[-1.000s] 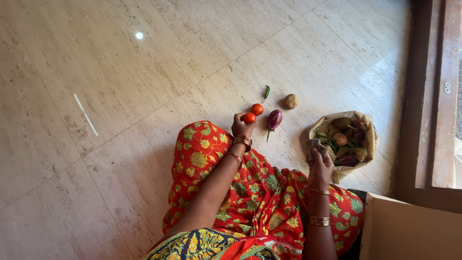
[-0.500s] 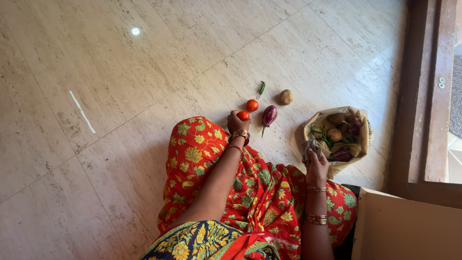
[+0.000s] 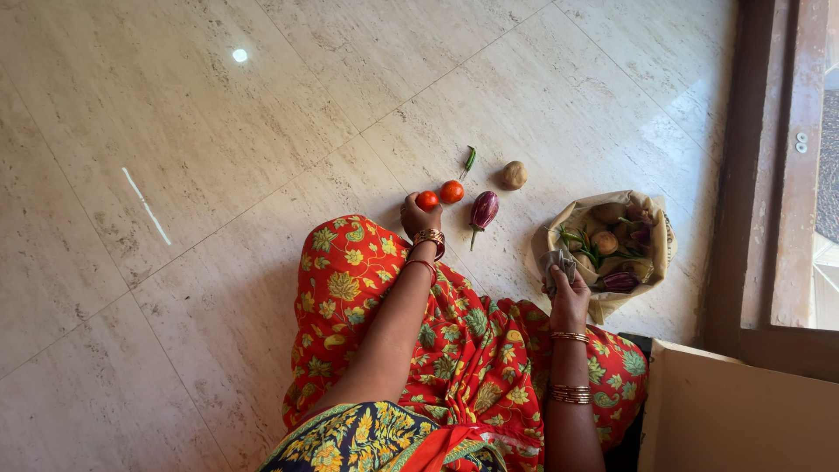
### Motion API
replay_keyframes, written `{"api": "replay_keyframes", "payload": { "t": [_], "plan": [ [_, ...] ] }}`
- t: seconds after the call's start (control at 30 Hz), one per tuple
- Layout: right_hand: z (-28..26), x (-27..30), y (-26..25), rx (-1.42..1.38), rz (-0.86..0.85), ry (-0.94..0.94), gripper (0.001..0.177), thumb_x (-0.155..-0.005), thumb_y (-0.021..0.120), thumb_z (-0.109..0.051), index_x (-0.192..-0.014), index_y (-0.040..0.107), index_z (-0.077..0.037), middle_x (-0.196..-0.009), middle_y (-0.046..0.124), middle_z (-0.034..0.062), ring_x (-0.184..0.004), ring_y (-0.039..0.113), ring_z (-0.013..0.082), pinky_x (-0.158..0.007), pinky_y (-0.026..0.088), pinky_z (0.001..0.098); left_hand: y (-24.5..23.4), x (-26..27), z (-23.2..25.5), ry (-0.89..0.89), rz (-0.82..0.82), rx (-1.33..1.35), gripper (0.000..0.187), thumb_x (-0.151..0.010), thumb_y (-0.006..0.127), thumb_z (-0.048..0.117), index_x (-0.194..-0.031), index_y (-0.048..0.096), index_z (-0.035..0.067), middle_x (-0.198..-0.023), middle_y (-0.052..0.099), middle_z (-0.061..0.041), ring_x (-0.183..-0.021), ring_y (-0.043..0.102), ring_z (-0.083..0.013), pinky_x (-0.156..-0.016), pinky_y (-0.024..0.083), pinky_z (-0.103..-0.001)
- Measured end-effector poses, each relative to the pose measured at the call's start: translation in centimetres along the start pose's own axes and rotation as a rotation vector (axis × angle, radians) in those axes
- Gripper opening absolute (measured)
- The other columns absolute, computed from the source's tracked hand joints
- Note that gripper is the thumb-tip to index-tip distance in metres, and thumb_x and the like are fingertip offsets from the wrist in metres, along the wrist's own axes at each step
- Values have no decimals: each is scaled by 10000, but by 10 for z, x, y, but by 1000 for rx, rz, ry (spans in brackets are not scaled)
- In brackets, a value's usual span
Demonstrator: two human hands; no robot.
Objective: The person sits on the floor and peels a tomato and a green chili pepper using a small knife. The peeled items are placed on the floor next to other vegetables.
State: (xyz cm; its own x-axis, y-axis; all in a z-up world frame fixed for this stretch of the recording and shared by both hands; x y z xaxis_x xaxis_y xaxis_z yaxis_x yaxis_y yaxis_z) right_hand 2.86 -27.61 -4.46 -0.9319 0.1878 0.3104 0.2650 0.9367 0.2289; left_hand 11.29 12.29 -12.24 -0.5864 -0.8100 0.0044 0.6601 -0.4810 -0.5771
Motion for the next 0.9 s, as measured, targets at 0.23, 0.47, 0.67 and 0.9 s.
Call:
{"api": "replay_keyframes", "payload": {
  "t": [0.23,0.47,0.67,0.9],
  "plan": [
    [1,-3,5,13,9,30,169,-974,688,-119,-1095,685,0,-834,702,66,-662,642,120,-559,500,265,4,-15,9,80,-12,65,630,-674,887,207,-1247,642,111,-1239,704,-151,-1118,668,-359,-962,539,-460],
    [6,-9,3,19,9,24,167,-979,697,-114,-1092,690,9,-848,701,76,-668,647,129,-563,510,274,12,-21,12,100,-77,29,658,-708,864,186,-1317,624,130,-1262,703,-146,-1126,674,-353,-967,543,-453],
    [4,-8,5,18,16,29,165,-961,696,-117,-1083,697,-5,-876,708,64,-675,661,130,-556,516,272,13,-21,9,78,-75,-120,685,-692,887,201,-1321,617,193,-1270,683,-112,-1139,638,-354,-992,518,-467],
    [7,-9,-1,26,35,26,169,-968,699,-115,-1085,700,7,-880,711,80,-681,663,137,-555,524,276,12,-16,4,39,-153,-165,805,-678,867,164,-1412,540,222,-1357,630,-98,-1187,600,-364,-1012,511,-463]
  ]
}}
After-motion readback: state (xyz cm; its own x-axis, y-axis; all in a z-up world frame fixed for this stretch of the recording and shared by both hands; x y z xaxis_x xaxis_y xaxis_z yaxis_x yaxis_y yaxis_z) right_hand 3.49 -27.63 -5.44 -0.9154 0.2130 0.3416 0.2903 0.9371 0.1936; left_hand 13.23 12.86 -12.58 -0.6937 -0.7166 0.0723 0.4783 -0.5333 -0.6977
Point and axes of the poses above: each hand's wrist, its own x-axis away from the middle knuckle, its own y-axis out of the palm, z = x × y, the point moved 8 cm from there along -x, towards the middle knuckle
